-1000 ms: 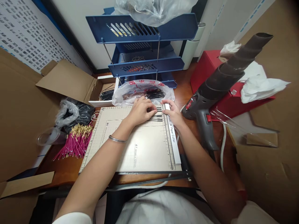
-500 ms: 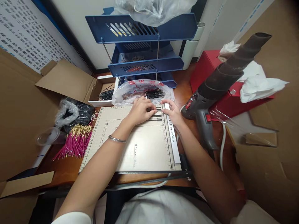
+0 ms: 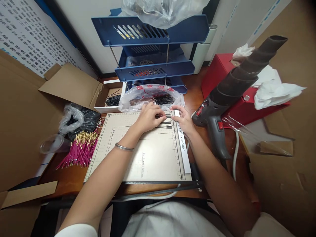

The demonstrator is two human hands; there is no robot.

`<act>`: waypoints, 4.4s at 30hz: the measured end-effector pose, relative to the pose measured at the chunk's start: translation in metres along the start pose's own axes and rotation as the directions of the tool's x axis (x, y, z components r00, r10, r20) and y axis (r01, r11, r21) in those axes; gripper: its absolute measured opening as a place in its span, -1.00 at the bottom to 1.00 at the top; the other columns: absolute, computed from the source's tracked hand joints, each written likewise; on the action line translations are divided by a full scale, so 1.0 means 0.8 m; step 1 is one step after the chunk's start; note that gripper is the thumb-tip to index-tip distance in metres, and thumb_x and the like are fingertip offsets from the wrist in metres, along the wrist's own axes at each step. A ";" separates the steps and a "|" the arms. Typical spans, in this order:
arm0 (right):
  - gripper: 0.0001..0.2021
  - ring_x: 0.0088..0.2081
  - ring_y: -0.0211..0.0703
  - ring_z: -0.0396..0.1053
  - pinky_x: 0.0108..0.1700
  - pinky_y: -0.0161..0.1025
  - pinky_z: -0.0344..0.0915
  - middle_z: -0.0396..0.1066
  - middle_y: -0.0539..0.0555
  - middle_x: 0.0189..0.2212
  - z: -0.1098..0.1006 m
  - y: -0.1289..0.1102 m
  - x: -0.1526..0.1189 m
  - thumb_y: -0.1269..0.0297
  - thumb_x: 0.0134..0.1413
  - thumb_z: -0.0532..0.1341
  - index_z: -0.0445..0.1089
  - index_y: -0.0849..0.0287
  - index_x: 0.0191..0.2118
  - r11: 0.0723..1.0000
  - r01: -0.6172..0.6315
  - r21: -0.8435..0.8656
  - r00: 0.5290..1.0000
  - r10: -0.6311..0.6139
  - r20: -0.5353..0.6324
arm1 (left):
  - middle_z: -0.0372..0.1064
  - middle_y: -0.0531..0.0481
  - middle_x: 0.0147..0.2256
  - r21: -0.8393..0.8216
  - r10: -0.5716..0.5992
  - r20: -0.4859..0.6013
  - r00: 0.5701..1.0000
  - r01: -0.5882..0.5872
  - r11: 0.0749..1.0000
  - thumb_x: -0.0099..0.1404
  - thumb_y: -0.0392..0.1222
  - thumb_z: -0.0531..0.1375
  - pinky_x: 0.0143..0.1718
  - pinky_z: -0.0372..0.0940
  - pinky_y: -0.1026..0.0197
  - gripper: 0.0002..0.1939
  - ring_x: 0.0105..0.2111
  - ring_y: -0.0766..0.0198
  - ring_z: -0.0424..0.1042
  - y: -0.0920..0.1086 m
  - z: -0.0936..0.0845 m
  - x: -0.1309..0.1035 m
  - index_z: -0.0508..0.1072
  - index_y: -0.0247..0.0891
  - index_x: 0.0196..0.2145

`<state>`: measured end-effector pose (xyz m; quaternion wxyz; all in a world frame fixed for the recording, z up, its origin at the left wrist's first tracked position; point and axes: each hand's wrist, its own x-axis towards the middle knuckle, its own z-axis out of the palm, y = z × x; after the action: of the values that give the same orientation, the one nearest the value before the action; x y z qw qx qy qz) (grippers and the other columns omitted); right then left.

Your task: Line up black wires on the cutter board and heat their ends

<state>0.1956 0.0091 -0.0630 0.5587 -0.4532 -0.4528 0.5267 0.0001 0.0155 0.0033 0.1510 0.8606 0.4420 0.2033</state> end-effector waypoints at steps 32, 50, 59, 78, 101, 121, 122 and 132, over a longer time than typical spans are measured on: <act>-0.53 0.06 0.06 0.44 0.24 0.04 0.31 0.52 0.06 -0.03 0.001 0.001 0.000 0.25 -0.30 0.37 0.43 0.03 -0.11 1.000 -0.027 0.005 1.000 0.027 0.001 | 0.57 -0.08 -0.19 0.008 0.002 0.005 1.000 -0.002 1.000 0.42 -0.08 0.27 0.02 0.09 -0.07 -0.82 -0.08 0.01 0.33 0.002 -0.002 -0.001 0.65 -0.18 -0.25; -0.54 -0.01 0.04 0.45 0.21 0.05 0.35 0.55 0.02 -0.07 0.001 -0.002 0.000 0.31 -0.34 0.34 0.45 0.03 -0.14 0.998 -0.055 0.020 0.998 0.055 -0.011 | 0.58 -0.05 -0.25 -0.056 0.123 0.068 0.990 -0.119 0.991 0.37 -0.19 0.25 0.03 0.13 -0.09 -0.84 -0.12 0.03 0.33 -0.002 -0.008 -0.008 0.66 -0.16 -0.30; -0.53 0.04 0.07 0.44 0.26 0.06 0.31 0.54 0.03 -0.05 0.002 -0.004 -0.003 0.31 -0.33 0.33 0.44 0.03 -0.13 0.998 -0.058 0.027 0.998 0.058 -0.001 | 0.60 -0.06 -0.25 -0.036 0.128 0.047 0.991 -0.127 0.991 0.40 -0.16 0.28 0.06 0.11 -0.11 -0.84 -0.12 0.02 0.33 -0.007 -0.007 -0.006 0.69 -0.15 -0.28; -0.47 0.13 0.09 0.40 0.37 0.07 0.20 0.48 0.04 -0.03 -0.001 -0.005 -0.004 0.31 -0.34 0.33 0.43 0.02 -0.08 0.999 -0.025 0.026 0.999 0.024 0.042 | 0.59 -0.04 -0.28 0.051 0.128 0.029 0.991 -0.130 0.990 0.39 -0.15 0.30 -0.03 0.08 -0.05 -0.84 -0.16 0.05 0.31 -0.004 -0.010 -0.006 0.70 -0.16 -0.31; -0.45 0.13 0.13 0.39 0.37 0.10 0.20 0.48 0.06 -0.03 0.001 -0.007 -0.004 0.30 -0.39 0.34 0.42 0.03 -0.09 0.999 -0.035 0.032 0.999 0.034 0.035 | 0.58 -0.05 -0.26 0.057 0.116 0.022 0.993 -0.117 0.991 0.41 -0.13 0.30 -0.06 0.07 -0.04 -0.84 -0.13 0.04 0.34 -0.003 -0.008 -0.006 0.67 -0.20 -0.29; -0.42 0.16 0.13 0.41 0.37 0.11 0.23 0.50 0.06 0.01 -0.002 0.000 -0.002 0.28 -0.34 0.38 0.41 0.02 -0.03 1.000 -0.008 0.014 0.999 0.007 0.046 | 0.58 -0.06 -0.23 0.070 0.096 0.041 0.995 -0.098 0.993 0.43 -0.10 0.28 -0.04 0.07 -0.04 -0.82 -0.12 0.03 0.34 -0.002 -0.008 -0.005 0.65 -0.20 -0.26; -0.41 0.17 0.13 0.40 0.37 0.11 0.22 0.50 0.06 0.01 -0.002 -0.001 -0.002 0.29 -0.35 0.38 0.40 0.01 -0.02 1.000 -0.006 0.014 0.999 0.006 0.045 | 0.58 -0.07 -0.23 0.068 0.097 0.041 0.994 -0.100 0.993 0.43 -0.10 0.28 -0.05 0.07 -0.04 -0.82 -0.12 0.03 0.34 -0.002 -0.009 -0.005 0.65 -0.20 -0.26; -0.41 0.18 0.14 0.38 0.37 0.10 0.21 0.48 0.07 0.02 -0.002 -0.006 -0.004 0.31 -0.37 0.35 0.40 0.01 -0.03 1.000 -0.007 0.011 0.998 0.007 0.061 | 0.56 -0.07 -0.25 0.048 0.107 0.041 0.993 -0.109 0.993 0.42 -0.09 0.27 -0.03 0.08 -0.04 -0.81 -0.14 0.03 0.33 -0.002 -0.009 -0.007 0.65 -0.20 -0.27</act>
<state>0.1976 0.0055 -0.0589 0.5451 -0.4354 -0.4652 0.5448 -0.0076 0.0123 0.0078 0.1263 0.8905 0.3967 0.1835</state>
